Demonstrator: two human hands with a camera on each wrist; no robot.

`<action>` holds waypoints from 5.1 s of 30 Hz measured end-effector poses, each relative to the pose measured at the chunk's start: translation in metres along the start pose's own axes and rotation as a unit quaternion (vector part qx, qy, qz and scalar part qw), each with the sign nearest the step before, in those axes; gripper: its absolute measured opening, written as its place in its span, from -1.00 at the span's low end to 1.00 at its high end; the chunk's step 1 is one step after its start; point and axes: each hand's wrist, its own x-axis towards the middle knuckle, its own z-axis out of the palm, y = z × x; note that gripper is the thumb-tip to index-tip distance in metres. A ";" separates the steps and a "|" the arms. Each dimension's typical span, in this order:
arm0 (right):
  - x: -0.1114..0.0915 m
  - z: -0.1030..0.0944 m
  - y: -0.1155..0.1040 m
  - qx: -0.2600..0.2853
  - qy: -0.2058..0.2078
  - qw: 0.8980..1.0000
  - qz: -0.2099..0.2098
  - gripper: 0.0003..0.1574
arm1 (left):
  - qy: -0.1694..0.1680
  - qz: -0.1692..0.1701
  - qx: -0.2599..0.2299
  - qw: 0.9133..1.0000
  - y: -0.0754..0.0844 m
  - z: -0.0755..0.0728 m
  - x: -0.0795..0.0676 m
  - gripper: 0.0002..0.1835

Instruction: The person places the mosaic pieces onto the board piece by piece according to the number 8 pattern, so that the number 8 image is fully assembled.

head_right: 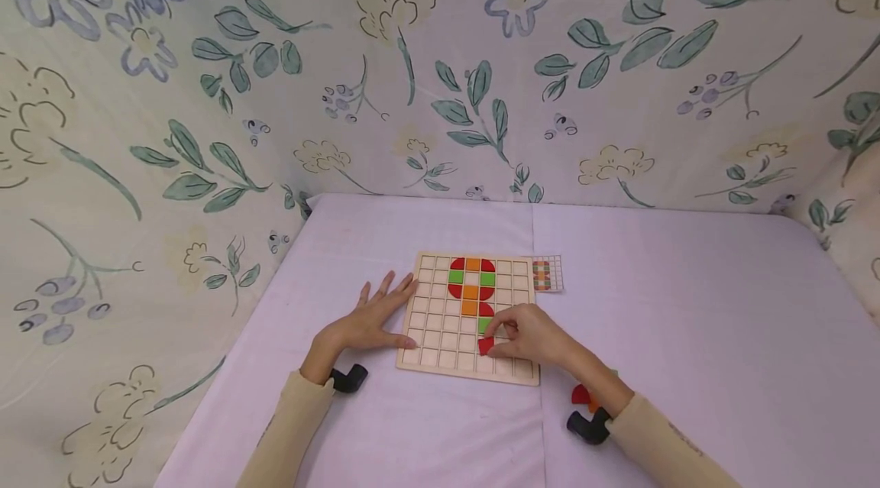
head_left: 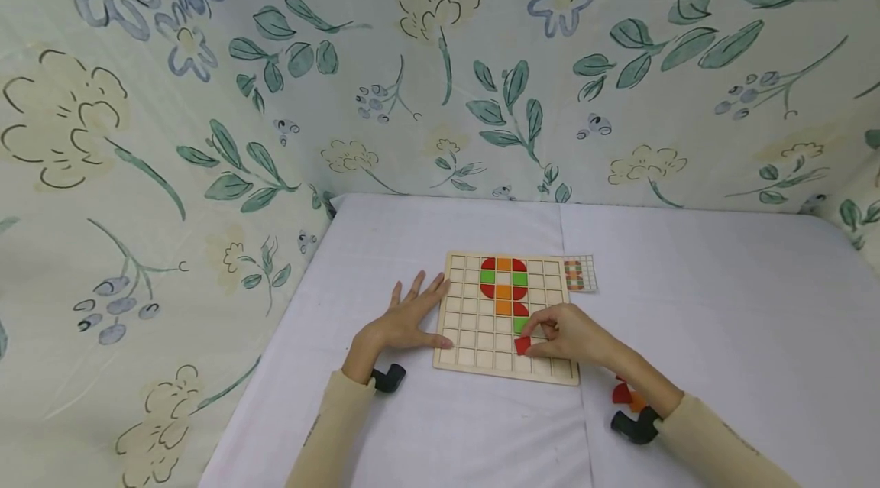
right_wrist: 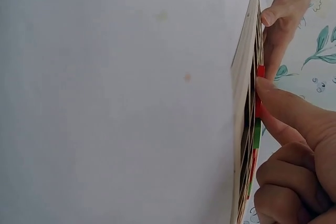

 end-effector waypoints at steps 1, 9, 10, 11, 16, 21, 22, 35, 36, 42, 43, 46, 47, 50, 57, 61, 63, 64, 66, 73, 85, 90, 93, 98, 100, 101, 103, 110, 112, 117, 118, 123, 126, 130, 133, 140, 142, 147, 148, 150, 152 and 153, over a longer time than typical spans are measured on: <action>0.000 0.001 0.000 0.000 0.003 1.000 -0.001 -0.74 | 0.000 0.000 0.001 1.000 0.000 0.000 0.000 0.22; 0.000 0.004 -0.002 -0.013 0.025 1.000 0.001 -0.80 | 0.001 0.002 -0.001 1.000 0.000 0.000 0.000 0.22; 0.000 0.004 -0.002 -0.016 0.029 0.999 0.001 -0.80 | 0.001 0.003 -0.001 1.000 0.000 0.000 0.000 0.22; -0.001 0.004 -0.002 -0.017 0.033 0.999 0.002 -0.80 | 0.000 0.002 0.000 1.000 0.000 0.000 0.000 0.22; -0.001 0.002 -0.006 -0.018 0.075 0.996 0.041 -0.79 | 0.001 0.001 0.002 1.000 0.000 0.000 0.001 0.22; 0.000 0.001 -0.007 -0.044 0.101 0.991 0.077 -0.80 | 0.000 -0.003 0.000 1.000 -0.001 0.001 0.000 0.22; 0.001 0.001 -0.007 -0.047 0.102 0.990 0.082 -0.80 | 0.000 -0.002 -0.001 1.000 -0.001 0.001 0.000 0.22; -0.006 -0.003 -0.003 -0.034 0.097 0.990 0.092 -0.83 | 0.004 0.004 0.002 1.000 0.002 -0.001 0.000 0.20; -0.009 -0.004 -0.002 -0.033 0.100 0.990 0.094 -0.84 | 0.005 0.005 0.001 1.000 0.002 -0.001 -0.001 0.20; -0.032 -0.020 0.002 -0.040 0.132 0.984 0.117 -0.85 | 0.002 -0.001 0.002 1.000 0.002 -0.001 -0.001 0.21; -0.037 -0.022 0.002 -0.043 0.138 0.982 0.121 -0.84 | 0.001 -0.002 0.003 1.000 0.002 -0.002 -0.001 0.21; -0.050 -0.029 0.003 -0.059 0.158 0.977 0.132 -0.80 | 0.001 -0.004 0.006 1.000 0.002 -0.002 -0.001 0.21; -0.055 -0.031 0.005 -0.067 0.164 0.975 0.135 -0.79 | 0.002 -0.004 0.006 1.000 0.002 -0.003 -0.001 0.21; -0.069 -0.035 0.011 -0.085 0.177 0.969 0.149 -0.77 | 0.005 -0.003 0.003 1.000 0.002 -0.003 -0.002 0.20; -0.106 -0.039 0.024 -0.089 0.175 0.956 0.217 -0.68 | 0.004 0.002 -0.001 1.000 0.004 -0.002 -0.002 0.19; -0.119 -0.039 0.028 -0.061 0.156 0.960 0.225 -0.60 | 0.007 0.001 -0.003 1.000 0.005 -0.001 -0.002 0.20; -0.124 -0.039 0.028 -0.054 0.150 0.962 0.223 -0.58 | 0.009 0.002 -0.001 1.000 0.004 0.000 -0.002 0.20; -0.126 -0.038 0.029 -0.052 0.148 0.962 0.222 -0.56 | 0.009 0.001 0.000 1.000 0.004 0.000 -0.002 0.20; -0.130 -0.038 0.030 -0.052 0.148 0.963 0.218 -0.55 | 0.008 -0.001 0.000 1.000 0.005 0.000 -0.002 0.20; -0.143 -0.039 0.037 -0.049 0.150 0.961 0.226 -0.54 | 0.007 0.003 0.003 1.000 0.004 0.001 -0.002 0.19; -0.157 -0.037 0.041 -0.023 0.146 0.959 0.241 -0.50 | 0.003 -0.004 0.008 1.000 0.002 0.000 0.000 0.21; -0.160 -0.037 0.043 0.007 0.114 0.966 0.232 -0.54 | 0.005 -0.005 0.008 1.000 0.002 0.001 0.000 0.21; -0.161 -0.038 0.044 0.027 0.082 0.972 0.217 -0.57 | 0.003 -0.008 0.012 1.000 0.001 0.001 0.001 0.22; -0.163 -0.037 0.047 0.045 0.038 0.975 0.212 -0.51 | 0.002 -0.009 0.010 1.000 0.002 0.000 0.000 0.22; -0.163 -0.036 0.048 0.045 0.036 0.975 0.213 -0.50 | 0.006 -0.006 0.009 1.000 0.003 0.000 0.000 0.21; -0.163 -0.036 0.048 0.046 0.037 0.976 0.211 -0.51 | 0.004 -0.007 0.011 1.000 0.003 0.000 0.000 0.22; -0.163 -0.036 0.048 0.038 0.043 0.977 0.204 -0.54 | 0.006 -0.006 0.011 1.000 0.003 0.000 0.000 0.21; -0.159 -0.036 0.043 -0.016 0.084 0.976 0.202 -0.58 | 0.007 -0.008 0.007 1.000 0.003 0.001 0.001 0.21; -0.157 -0.037 0.042 -0.023 0.091 0.973 0.211 -0.57 | 0.007 -0.007 0.008 1.000 0.003 0.001 0.001 0.21; -0.147 -0.038 0.036 -0.020 0.111 0.969 0.221 -0.56 | 0.004 -0.007 0.013 1.000 0.003 0.000 0.000 0.21; -0.143 -0.038 0.035 -0.019 0.116 0.968 0.222 -0.56 | 0.004 -0.007 0.013 1.000 0.003 0.000 0.000 0.21; -0.124 -0.036 0.027 -0.009 0.129 0.969 0.210 -0.56 | 0.008 -0.008 0.012 1.000 0.002 0.000 0.001 0.22; -0.112 -0.034 0.022 -0.001 0.130 0.972 0.197 -0.56 | 0.008 -0.007 0.011 1.000 0.001 0.001 0.001 0.21; -0.097 -0.030 0.015 0.001 0.134 0.974 0.185 -0.59 | 0.005 -0.006 0.011 1.000 0.001 0.001 0.001 0.21; -0.085 -0.025 0.009 -0.002 0.137 0.975 0.172 -0.61 | 0.004 -0.006 0.011 1.000 0.001 0.000 0.000 0.20; -0.058 -0.012 -0.003 -0.002 0.140 0.980 0.140 -0.61 | 0.002 -0.007 0.010 1.000 0.002 0.000 -0.001 0.20; -0.051 -0.008 -0.005 0.000 0.138 0.982 0.129 -0.63 | 0.002 -0.005 0.011 1.000 0.001 0.000 -0.001 0.20; -0.035 0.003 -0.010 0.013 0.125 0.987 0.096 -0.65 | 0.004 0.000 0.011 1.000 0.002 0.000 -0.001 0.20; -0.031 0.005 -0.011 0.015 0.121 0.988 0.093 -0.66 | 0.005 0.001 0.011 1.000 0.002 0.000 -0.001 0.20; -0.026 0.010 -0.013 0.017 0.113 0.989 0.091 -0.67 | 0.005 0.003 0.010 1.000 0.002 0.000 -0.001 0.20; -0.021 0.014 -0.015 0.016 0.109 0.989 0.096 -0.68 | 0.004 0.005 0.008 1.000 0.002 0.000 -0.001 0.21; -0.019 0.016 -0.016 0.013 0.107 0.989 0.098 -0.69 | 0.003 0.006 0.006 1.000 0.002 0.000 -0.002 0.21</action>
